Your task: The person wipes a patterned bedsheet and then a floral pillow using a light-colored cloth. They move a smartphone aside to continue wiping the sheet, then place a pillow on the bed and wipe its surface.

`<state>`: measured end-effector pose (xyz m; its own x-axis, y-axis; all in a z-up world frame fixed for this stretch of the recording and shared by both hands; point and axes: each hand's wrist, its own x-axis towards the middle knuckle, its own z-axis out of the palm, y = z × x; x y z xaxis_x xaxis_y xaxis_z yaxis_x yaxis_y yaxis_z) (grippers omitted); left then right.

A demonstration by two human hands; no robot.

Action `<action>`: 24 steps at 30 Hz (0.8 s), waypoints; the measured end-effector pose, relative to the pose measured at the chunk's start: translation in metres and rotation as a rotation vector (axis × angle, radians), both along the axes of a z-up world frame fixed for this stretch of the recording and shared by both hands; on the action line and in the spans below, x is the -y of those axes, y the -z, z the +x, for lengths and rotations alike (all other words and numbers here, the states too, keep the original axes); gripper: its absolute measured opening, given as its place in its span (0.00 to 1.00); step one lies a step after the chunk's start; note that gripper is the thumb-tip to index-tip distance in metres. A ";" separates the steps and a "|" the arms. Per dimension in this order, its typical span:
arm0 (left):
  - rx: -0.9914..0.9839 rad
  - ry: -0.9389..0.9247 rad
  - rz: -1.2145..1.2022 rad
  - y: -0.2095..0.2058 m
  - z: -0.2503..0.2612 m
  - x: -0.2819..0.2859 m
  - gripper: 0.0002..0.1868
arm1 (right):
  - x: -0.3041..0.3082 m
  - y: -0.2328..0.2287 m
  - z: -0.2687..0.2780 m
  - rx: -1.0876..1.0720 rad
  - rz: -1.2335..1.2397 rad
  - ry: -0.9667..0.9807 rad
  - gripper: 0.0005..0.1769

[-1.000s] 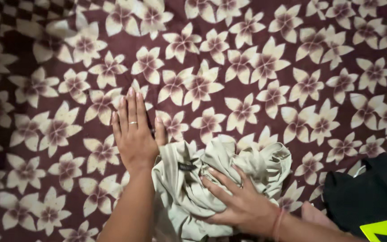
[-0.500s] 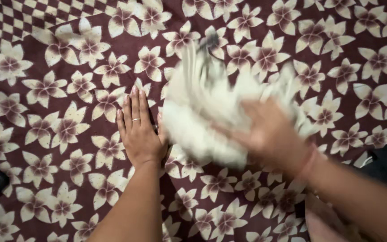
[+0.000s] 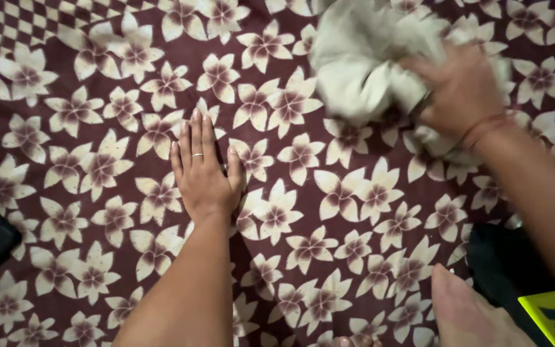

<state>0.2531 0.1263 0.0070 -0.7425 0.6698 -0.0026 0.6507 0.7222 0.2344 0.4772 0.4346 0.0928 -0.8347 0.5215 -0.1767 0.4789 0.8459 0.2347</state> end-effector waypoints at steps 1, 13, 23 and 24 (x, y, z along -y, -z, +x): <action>-0.007 0.000 -0.010 0.000 -0.001 -0.001 0.38 | -0.014 -0.004 0.001 -0.039 0.119 -0.015 0.40; 0.049 -0.007 -0.073 -0.001 0.000 -0.004 0.40 | 0.211 0.004 0.042 -0.303 -0.640 -0.792 0.18; 0.222 0.109 -0.148 0.010 -0.024 0.000 0.42 | 0.063 -0.080 0.044 -0.154 0.228 -0.262 0.21; 0.250 0.117 -0.189 0.014 -0.028 0.002 0.43 | 0.067 -0.090 0.046 -0.319 0.369 -0.348 0.26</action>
